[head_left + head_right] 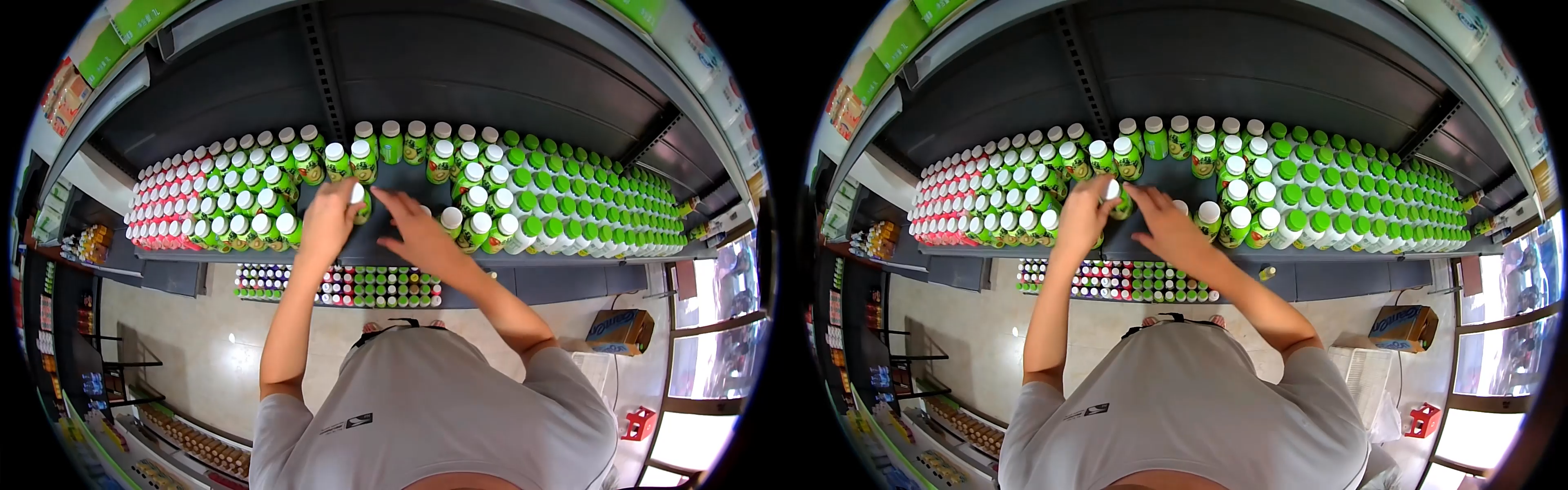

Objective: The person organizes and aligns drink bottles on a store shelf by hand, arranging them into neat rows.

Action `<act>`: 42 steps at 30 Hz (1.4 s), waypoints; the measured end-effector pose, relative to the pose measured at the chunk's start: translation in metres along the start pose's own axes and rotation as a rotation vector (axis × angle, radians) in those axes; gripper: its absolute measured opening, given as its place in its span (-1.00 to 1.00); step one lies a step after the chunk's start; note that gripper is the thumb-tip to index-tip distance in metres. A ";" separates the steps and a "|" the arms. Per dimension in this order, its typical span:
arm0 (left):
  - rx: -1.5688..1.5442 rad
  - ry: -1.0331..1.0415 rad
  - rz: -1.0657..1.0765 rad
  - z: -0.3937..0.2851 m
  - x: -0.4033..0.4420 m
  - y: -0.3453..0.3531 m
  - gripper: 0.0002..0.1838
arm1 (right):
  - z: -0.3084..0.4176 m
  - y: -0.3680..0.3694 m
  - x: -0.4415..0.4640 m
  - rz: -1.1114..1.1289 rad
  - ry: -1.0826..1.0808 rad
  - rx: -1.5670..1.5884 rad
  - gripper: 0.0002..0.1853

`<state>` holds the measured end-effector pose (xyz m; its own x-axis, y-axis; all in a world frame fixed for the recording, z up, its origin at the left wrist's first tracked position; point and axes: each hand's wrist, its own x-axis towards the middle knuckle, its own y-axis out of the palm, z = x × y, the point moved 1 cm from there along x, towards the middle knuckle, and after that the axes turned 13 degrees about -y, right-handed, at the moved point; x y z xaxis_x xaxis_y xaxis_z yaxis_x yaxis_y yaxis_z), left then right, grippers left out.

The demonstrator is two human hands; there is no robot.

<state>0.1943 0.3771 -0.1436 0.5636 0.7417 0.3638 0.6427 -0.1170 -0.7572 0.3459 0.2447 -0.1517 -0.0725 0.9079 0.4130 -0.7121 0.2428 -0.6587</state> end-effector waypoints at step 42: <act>0.391 -0.110 0.114 0.156 0.126 0.005 -0.45 | -0.071 0.108 0.019 0.115 0.140 0.094 -0.14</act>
<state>0.1875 0.5734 -0.1863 0.5470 0.8073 0.2216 0.3220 0.0414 -0.9458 0.3175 0.3128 -0.2592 -0.0641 0.9679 0.2429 -0.7672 0.1078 -0.6323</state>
